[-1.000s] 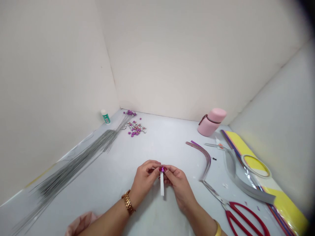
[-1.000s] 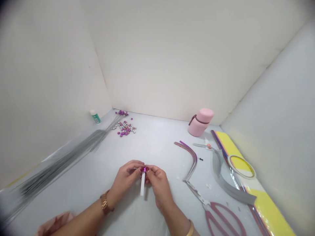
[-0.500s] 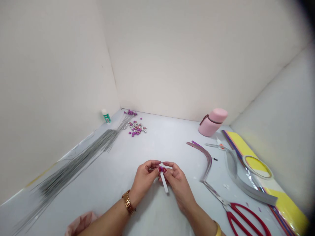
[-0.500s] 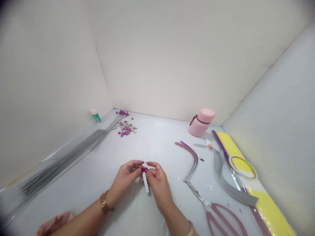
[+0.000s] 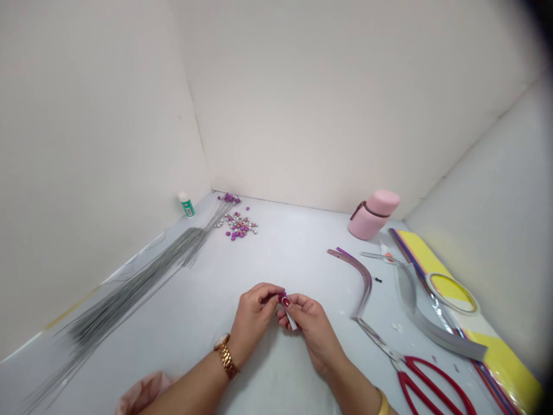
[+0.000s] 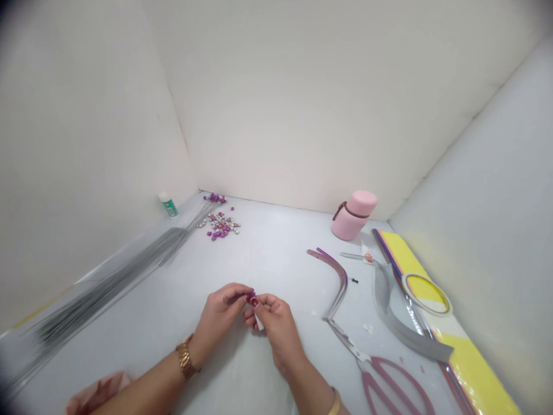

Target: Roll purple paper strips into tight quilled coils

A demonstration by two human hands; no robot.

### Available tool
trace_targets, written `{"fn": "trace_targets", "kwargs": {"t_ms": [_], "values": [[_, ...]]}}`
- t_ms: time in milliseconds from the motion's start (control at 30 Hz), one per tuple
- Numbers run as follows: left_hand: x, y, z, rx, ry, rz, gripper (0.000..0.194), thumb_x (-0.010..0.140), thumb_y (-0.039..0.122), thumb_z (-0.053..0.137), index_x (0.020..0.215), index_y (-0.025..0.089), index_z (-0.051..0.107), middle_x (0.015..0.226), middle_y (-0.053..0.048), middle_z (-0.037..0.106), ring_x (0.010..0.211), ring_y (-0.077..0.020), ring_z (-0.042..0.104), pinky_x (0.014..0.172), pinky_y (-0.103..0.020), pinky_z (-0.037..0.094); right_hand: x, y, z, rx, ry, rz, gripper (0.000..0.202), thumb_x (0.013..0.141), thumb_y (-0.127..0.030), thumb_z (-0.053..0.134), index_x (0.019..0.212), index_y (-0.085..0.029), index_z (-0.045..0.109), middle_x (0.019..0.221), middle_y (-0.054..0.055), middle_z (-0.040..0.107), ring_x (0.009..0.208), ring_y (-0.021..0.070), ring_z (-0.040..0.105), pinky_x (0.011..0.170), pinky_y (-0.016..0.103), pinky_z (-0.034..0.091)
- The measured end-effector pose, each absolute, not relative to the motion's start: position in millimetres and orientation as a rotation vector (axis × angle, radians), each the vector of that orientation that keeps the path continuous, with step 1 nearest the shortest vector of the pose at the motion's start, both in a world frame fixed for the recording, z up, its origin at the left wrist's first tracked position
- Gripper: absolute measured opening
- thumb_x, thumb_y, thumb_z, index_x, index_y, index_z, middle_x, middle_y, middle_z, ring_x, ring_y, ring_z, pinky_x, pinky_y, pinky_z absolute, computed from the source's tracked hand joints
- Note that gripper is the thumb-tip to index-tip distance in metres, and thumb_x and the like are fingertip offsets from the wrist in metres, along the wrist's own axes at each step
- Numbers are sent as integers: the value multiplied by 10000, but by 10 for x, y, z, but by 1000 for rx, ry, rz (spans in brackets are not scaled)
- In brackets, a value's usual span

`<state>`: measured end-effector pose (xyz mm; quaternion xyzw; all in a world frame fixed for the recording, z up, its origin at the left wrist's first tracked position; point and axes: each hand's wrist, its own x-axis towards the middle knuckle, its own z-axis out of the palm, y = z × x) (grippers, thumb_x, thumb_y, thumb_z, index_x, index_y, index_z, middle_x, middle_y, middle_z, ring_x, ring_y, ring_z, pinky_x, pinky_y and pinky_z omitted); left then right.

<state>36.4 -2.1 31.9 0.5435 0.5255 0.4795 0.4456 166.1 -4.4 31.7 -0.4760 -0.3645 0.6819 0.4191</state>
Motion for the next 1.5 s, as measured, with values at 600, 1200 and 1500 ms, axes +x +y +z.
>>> {"fn": "trace_targets", "kwargs": {"t_ms": [600,1200,1500], "values": [[336,-34,359,1670,1259,1147,211,766,94,482,822,199,657,834,-31,655,779,-142,590,741,-257,457,1674,-33,310,-1129,-902,1693,137,722,-270,604,749,-138,625,603,12,623,532,107,526,515,215,363],[389,8,320,1128,1146,1153,140,755,240,535,868,160,514,850,-40,587,541,-90,557,566,-247,472,1672,-36,293,-1155,-933,1672,230,720,-324,621,833,-125,647,613,32,633,527,121,529,518,226,368],[395,26,304,1110,1186,1084,198,748,296,545,748,111,616,519,-13,589,519,-137,558,557,-256,447,1666,-52,293,-1218,-995,1598,214,729,-330,605,759,-121,639,574,17,620,509,108,493,498,223,351]]}}
